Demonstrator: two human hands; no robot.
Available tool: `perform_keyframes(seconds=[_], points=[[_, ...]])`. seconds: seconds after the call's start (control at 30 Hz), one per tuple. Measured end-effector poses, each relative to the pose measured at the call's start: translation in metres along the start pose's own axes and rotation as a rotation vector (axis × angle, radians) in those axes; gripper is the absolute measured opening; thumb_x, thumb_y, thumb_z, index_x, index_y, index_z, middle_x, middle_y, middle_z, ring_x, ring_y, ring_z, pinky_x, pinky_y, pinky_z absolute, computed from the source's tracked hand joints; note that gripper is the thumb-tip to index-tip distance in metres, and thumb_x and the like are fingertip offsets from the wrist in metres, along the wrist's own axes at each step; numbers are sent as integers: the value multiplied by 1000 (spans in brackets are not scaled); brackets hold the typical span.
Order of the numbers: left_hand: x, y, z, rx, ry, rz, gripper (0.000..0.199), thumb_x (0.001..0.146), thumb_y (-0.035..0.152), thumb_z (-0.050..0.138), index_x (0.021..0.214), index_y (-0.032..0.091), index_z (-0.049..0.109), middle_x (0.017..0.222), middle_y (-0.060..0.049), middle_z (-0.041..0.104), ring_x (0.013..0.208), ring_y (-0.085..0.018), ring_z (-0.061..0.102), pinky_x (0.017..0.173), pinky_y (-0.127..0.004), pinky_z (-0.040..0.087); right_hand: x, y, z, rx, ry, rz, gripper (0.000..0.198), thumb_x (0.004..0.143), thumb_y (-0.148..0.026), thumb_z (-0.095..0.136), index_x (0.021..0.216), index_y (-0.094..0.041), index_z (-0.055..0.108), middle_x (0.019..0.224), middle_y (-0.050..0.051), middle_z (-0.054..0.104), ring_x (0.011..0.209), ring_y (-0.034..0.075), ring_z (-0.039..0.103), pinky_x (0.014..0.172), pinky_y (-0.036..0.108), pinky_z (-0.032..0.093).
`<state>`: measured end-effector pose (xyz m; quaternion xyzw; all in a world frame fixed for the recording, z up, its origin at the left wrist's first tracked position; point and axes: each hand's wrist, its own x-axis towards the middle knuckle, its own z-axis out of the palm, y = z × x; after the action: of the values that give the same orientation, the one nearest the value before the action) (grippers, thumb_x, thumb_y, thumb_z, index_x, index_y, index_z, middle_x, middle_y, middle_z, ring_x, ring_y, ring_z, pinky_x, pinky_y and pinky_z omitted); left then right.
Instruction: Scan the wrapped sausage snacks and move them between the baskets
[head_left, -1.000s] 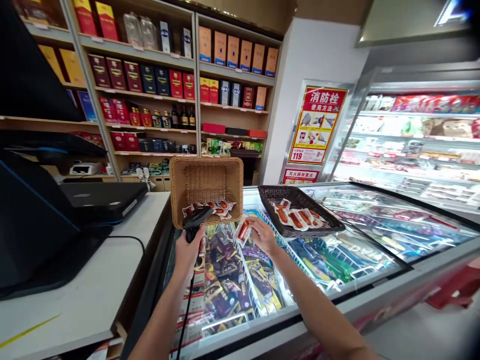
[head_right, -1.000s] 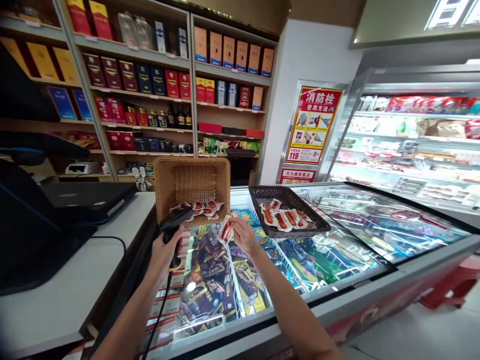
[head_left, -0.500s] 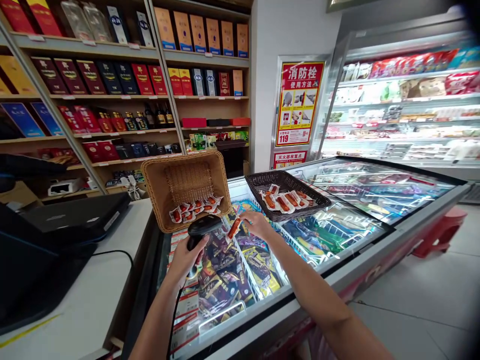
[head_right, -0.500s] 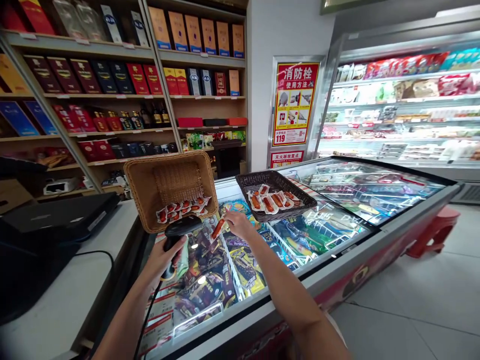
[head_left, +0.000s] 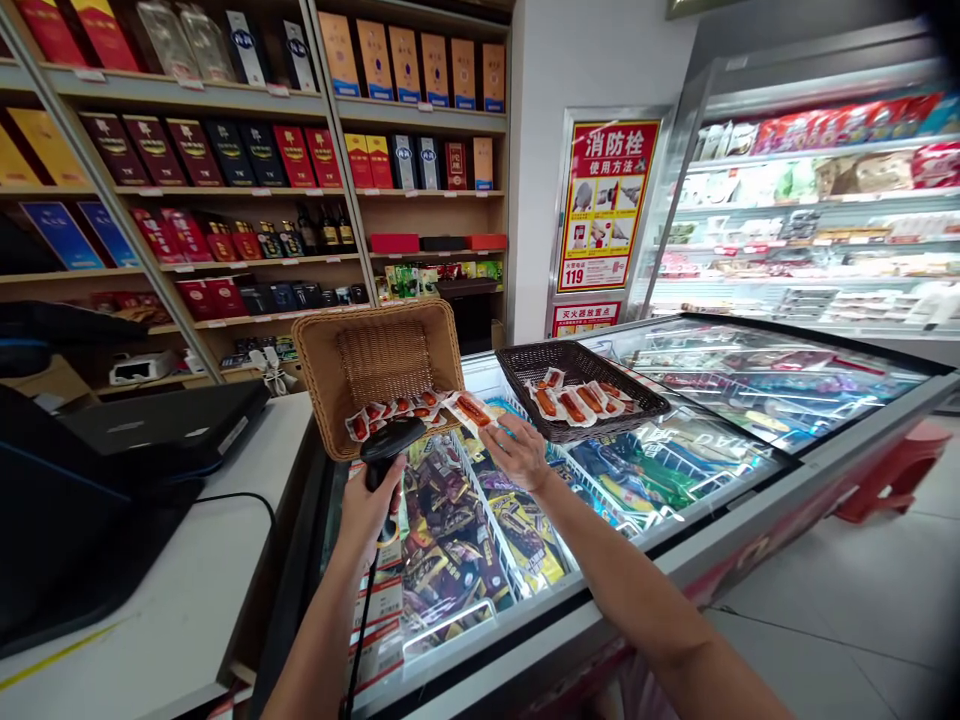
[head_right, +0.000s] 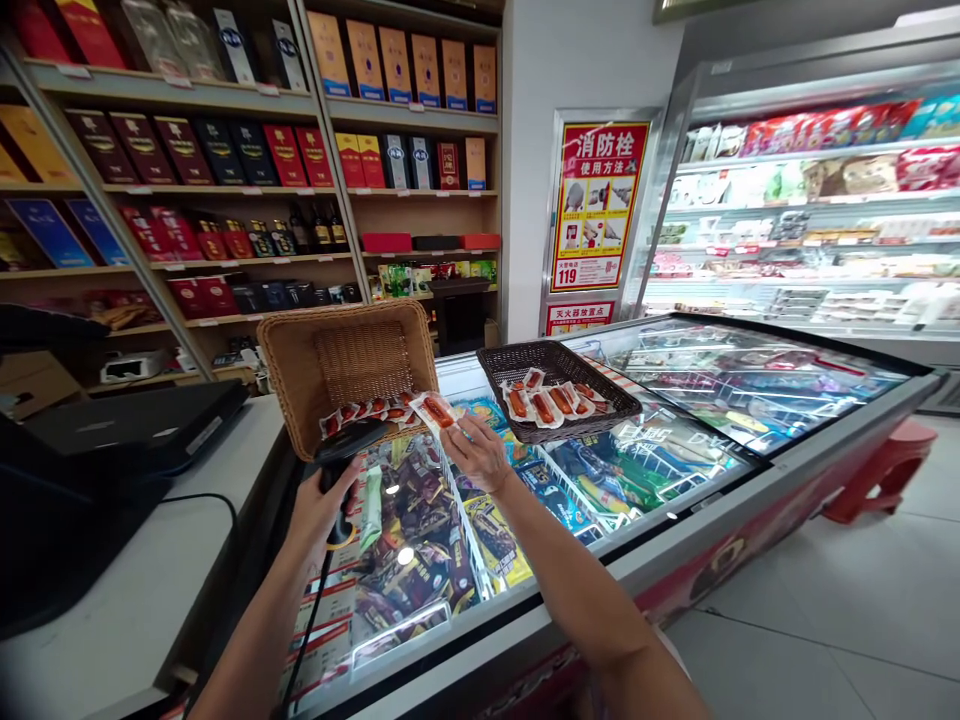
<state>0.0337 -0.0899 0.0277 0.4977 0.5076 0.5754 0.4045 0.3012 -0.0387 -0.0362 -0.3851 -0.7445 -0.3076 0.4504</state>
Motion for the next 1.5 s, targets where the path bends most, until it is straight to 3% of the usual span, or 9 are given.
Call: perform_keyframes(seconds=[0.13, 0.53, 0.7, 0.83, 0.93, 1.1, 1.23, 1.37, 1.5], points=[[-1, -2, 2, 68, -131, 12, 57, 62, 67, 88, 64, 21, 54, 50, 3, 52, 42, -11, 44, 44, -24, 33, -1, -3, -1, 67, -32, 11, 23, 102, -14, 64, 107, -32, 80, 100, 3, 80, 106, 19, 75, 106, 37, 60], [-4, 1, 0, 118, -154, 53, 54, 69, 64, 84, 61, 22, 52, 49, 2, 50, 43, -11, 43, 45, -25, 34, 3, -5, -5, 51, -37, -25, 30, 106, -14, 56, 108, -32, 80, 97, 2, 79, 105, 17, 73, 105, 37, 59], [-4, 0, 2, 121, -145, 25, 54, 67, 65, 85, 64, 20, 56, 49, 1, 51, 44, -12, 44, 44, -24, 34, 5, -2, -6, 78, -70, 41, 25, 104, -16, 61, 108, -32, 80, 98, 2, 79, 104, 18, 73, 106, 38, 57], [2, -8, 2, 113, -133, -3, 57, 63, 69, 87, 64, 20, 57, 51, 1, 52, 44, -11, 44, 42, -24, 34, 10, 7, -6, 19, -1, 93, 22, 104, -17, 63, 104, -32, 79, 96, 2, 78, 105, 18, 71, 104, 37, 53], [7, -11, -1, 83, -102, -19, 57, 57, 65, 91, 68, 19, 59, 55, 2, 53, 44, -11, 45, 42, -24, 36, 12, 30, -14, -166, 138, 260, 20, 105, -22, 61, 97, -30, 78, 86, 4, 73, 104, 22, 67, 101, 40, 49], [12, 1, -9, 7, 47, -66, 58, 52, 61, 93, 71, 18, 58, 57, 2, 56, 44, -10, 46, 38, -23, 36, -6, 95, -50, -440, 352, 724, 25, 104, -29, 57, 89, -24, 76, 86, 9, 70, 107, 28, 59, 102, 52, 42], [16, 14, -22, -123, 226, -100, 60, 46, 56, 95, 76, 18, 60, 57, 5, 57, 44, -9, 46, 38, -21, 36, -28, 124, -72, -437, 309, 955, 30, 101, -27, 52, 86, -22, 77, 86, 12, 71, 107, 33, 58, 102, 61, 39], [26, 15, -43, -284, 506, -86, 55, 53, 55, 91, 79, 18, 59, 56, 7, 55, 44, -8, 46, 40, -21, 37, -11, 98, -58, -398, 282, 809, 31, 105, -32, 49, 100, -20, 78, 104, 15, 76, 115, 34, 57, 107, 61, 36], [30, 8, -54, -407, 709, -84, 48, 64, 53, 87, 79, 20, 55, 55, 8, 53, 44, -8, 46, 42, -22, 38, 42, 15, -6, -203, 75, 492, 31, 106, -29, 50, 100, -22, 79, 100, 13, 78, 104, 29, 62, 100, 48, 43]])
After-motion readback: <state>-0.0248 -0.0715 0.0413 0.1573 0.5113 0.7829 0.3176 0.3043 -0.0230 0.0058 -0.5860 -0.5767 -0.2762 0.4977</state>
